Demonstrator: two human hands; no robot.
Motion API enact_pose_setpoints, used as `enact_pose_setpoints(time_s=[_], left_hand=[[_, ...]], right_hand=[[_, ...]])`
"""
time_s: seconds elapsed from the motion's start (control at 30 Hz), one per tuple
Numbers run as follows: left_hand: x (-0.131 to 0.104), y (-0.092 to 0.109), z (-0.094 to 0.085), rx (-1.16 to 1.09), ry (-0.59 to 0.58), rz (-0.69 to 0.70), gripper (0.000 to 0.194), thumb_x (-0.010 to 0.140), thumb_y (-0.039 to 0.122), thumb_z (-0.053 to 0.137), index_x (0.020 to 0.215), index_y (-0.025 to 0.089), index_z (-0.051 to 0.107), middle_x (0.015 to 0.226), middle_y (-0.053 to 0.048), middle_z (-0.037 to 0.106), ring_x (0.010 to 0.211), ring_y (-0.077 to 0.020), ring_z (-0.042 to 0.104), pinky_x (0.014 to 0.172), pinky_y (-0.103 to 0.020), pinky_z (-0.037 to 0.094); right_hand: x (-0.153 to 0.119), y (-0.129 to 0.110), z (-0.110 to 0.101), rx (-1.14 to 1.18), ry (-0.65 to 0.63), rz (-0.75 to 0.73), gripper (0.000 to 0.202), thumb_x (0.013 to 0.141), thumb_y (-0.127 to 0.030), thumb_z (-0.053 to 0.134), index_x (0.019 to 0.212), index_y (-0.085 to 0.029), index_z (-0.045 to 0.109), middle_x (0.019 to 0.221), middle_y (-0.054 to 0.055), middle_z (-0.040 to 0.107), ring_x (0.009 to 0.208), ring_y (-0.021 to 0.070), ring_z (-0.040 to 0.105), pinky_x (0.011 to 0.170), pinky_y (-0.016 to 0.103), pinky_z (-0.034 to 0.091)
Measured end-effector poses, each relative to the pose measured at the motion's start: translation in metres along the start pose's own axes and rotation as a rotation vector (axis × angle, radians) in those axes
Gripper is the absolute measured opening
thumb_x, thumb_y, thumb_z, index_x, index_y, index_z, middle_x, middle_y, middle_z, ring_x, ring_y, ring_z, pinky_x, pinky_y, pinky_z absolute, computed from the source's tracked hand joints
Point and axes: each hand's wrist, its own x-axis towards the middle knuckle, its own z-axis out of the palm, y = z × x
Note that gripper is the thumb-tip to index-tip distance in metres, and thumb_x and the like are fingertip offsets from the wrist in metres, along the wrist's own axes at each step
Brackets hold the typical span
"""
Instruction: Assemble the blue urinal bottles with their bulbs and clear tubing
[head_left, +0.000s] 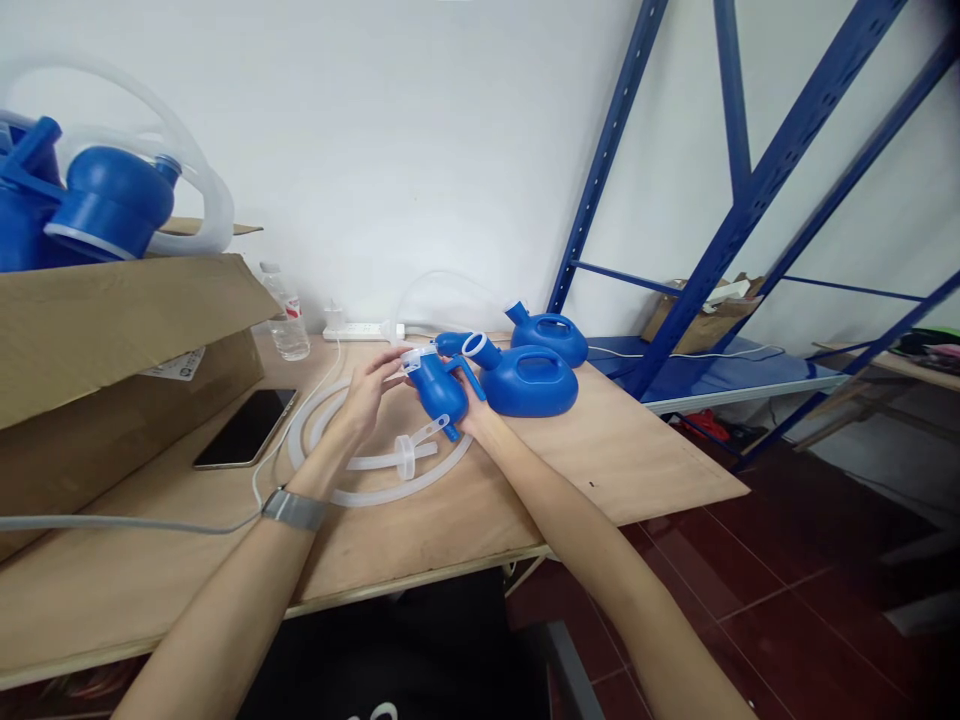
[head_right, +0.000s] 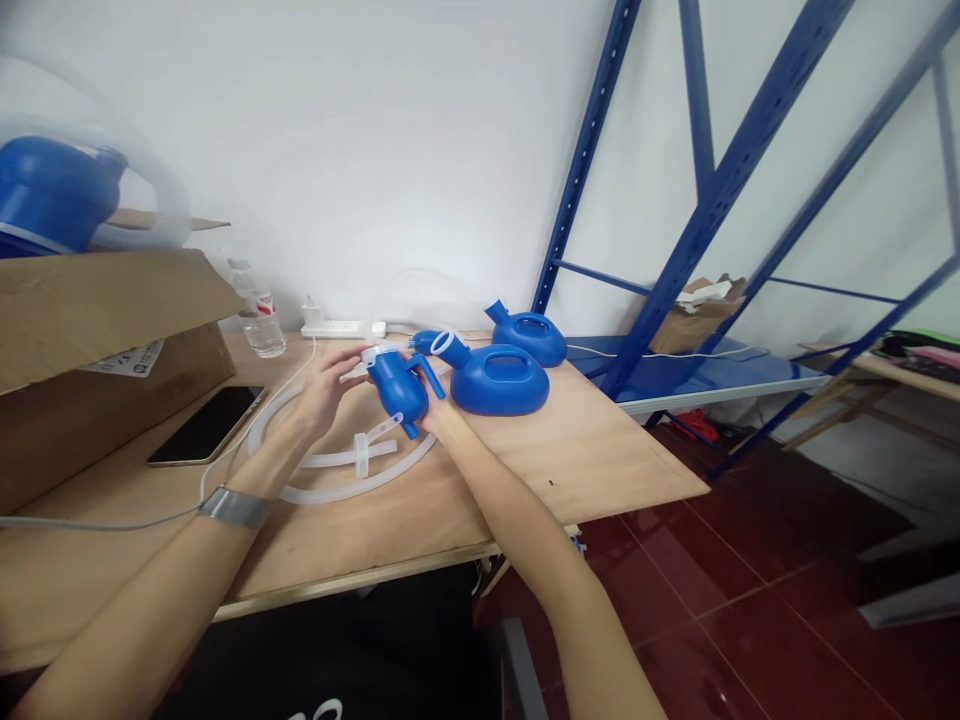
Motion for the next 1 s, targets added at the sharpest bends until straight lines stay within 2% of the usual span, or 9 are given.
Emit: enact_pose_setpoints(time_s=[0.1, 0.2, 0.27, 0.4, 0.53, 0.63, 0.77, 0.87, 1.0], left_hand=[[-0.004, -0.002, 0.005, 0.043, -0.029, 0.068, 0.048, 0.074, 0.048, 0.08, 0.113, 0.019, 0.074, 0.125, -0.011, 0.075, 0.113, -0.0268, 0.068, 0.09, -0.035, 0.058], [-0.005, -0.005, 0.008, 0.053, -0.015, 0.061, 0.052, 0.076, 0.057, 0.079, 0.113, 0.021, 0.072, 0.121, -0.011, 0.076, 0.107, -0.0249, 0.069, 0.081, -0.032, 0.059], [-0.004, -0.007, 0.008, 0.05, 0.003, 0.06, 0.055, 0.076, 0.06, 0.08, 0.113, 0.02, 0.072, 0.118, -0.01, 0.076, 0.106, -0.0243, 0.07, 0.08, -0.031, 0.059], [-0.001, -0.011, 0.006, 0.073, 0.035, 0.09, 0.057, 0.075, 0.061, 0.082, 0.114, 0.019, 0.074, 0.115, -0.01, 0.077, 0.108, -0.0243, 0.07, 0.087, -0.032, 0.058], [-0.001, -0.01, 0.007, 0.109, 0.087, 0.091, 0.058, 0.075, 0.062, 0.081, 0.111, 0.018, 0.075, 0.11, -0.011, 0.077, 0.106, -0.0261, 0.07, 0.083, -0.034, 0.059], [-0.002, -0.008, 0.008, 0.158, 0.097, 0.09, 0.057, 0.076, 0.063, 0.079, 0.11, 0.017, 0.075, 0.112, -0.011, 0.076, 0.108, -0.0275, 0.069, 0.081, -0.034, 0.059], [-0.004, -0.007, 0.007, 0.198, 0.088, 0.104, 0.054, 0.079, 0.062, 0.077, 0.11, 0.018, 0.076, 0.112, -0.011, 0.076, 0.108, -0.0267, 0.069, 0.081, -0.033, 0.058], [-0.004, -0.008, 0.007, 0.121, 0.074, 0.095, 0.052, 0.078, 0.063, 0.079, 0.105, 0.019, 0.074, 0.109, -0.009, 0.075, 0.107, -0.0249, 0.069, 0.084, -0.033, 0.058], [-0.004, -0.008, 0.011, -0.021, 0.058, 0.034, 0.058, 0.069, 0.066, 0.085, 0.102, 0.022, 0.069, 0.11, -0.007, 0.075, 0.107, -0.0238, 0.068, 0.085, -0.033, 0.059]], right_hand=[[0.0, 0.002, -0.004, 0.115, -0.108, 0.167, 0.044, 0.089, -0.06, 0.064, 0.111, -0.022, 0.07, 0.108, 0.009, 0.081, 0.115, 0.0347, 0.074, 0.095, 0.057, 0.062], [0.001, 0.005, -0.005, 0.114, -0.13, 0.196, 0.046, 0.091, -0.062, 0.061, 0.113, -0.022, 0.069, 0.11, 0.011, 0.08, 0.116, 0.0348, 0.073, 0.095, 0.057, 0.062], [0.002, 0.006, -0.003, 0.096, -0.137, 0.193, 0.047, 0.091, -0.062, 0.06, 0.112, -0.022, 0.069, 0.112, 0.012, 0.08, 0.118, 0.035, 0.073, 0.096, 0.056, 0.062], [0.002, 0.004, 0.001, 0.05, -0.088, 0.125, 0.047, 0.09, -0.062, 0.063, 0.112, -0.022, 0.068, 0.113, 0.011, 0.08, 0.118, 0.0349, 0.072, 0.095, 0.056, 0.062], [-0.001, 0.001, 0.005, 0.067, -0.021, 0.111, 0.041, 0.089, -0.057, 0.067, 0.111, -0.023, 0.069, 0.109, 0.008, 0.08, 0.116, 0.033, 0.073, 0.097, 0.054, 0.061], [-0.002, 0.001, 0.007, 0.054, 0.019, 0.042, 0.035, 0.089, -0.05, 0.069, 0.112, -0.024, 0.071, 0.11, 0.005, 0.08, 0.119, 0.0313, 0.071, 0.101, 0.051, 0.06], [-0.001, 0.002, 0.006, -0.025, 0.012, -0.08, 0.037, 0.088, -0.053, 0.068, 0.114, -0.026, 0.074, 0.119, 0.004, 0.078, 0.128, 0.0308, 0.066, 0.108, 0.05, 0.056], [0.001, 0.002, 0.005, -0.085, 0.028, -0.162, 0.041, 0.085, -0.055, 0.07, 0.116, -0.028, 0.074, 0.127, 0.004, 0.076, 0.133, 0.0301, 0.063, 0.113, 0.049, 0.053], [0.0, 0.004, 0.004, -0.108, 0.028, -0.184, 0.051, 0.081, -0.052, 0.075, 0.124, -0.026, 0.071, 0.131, 0.004, 0.074, 0.134, 0.0296, 0.063, 0.117, 0.047, 0.05]])
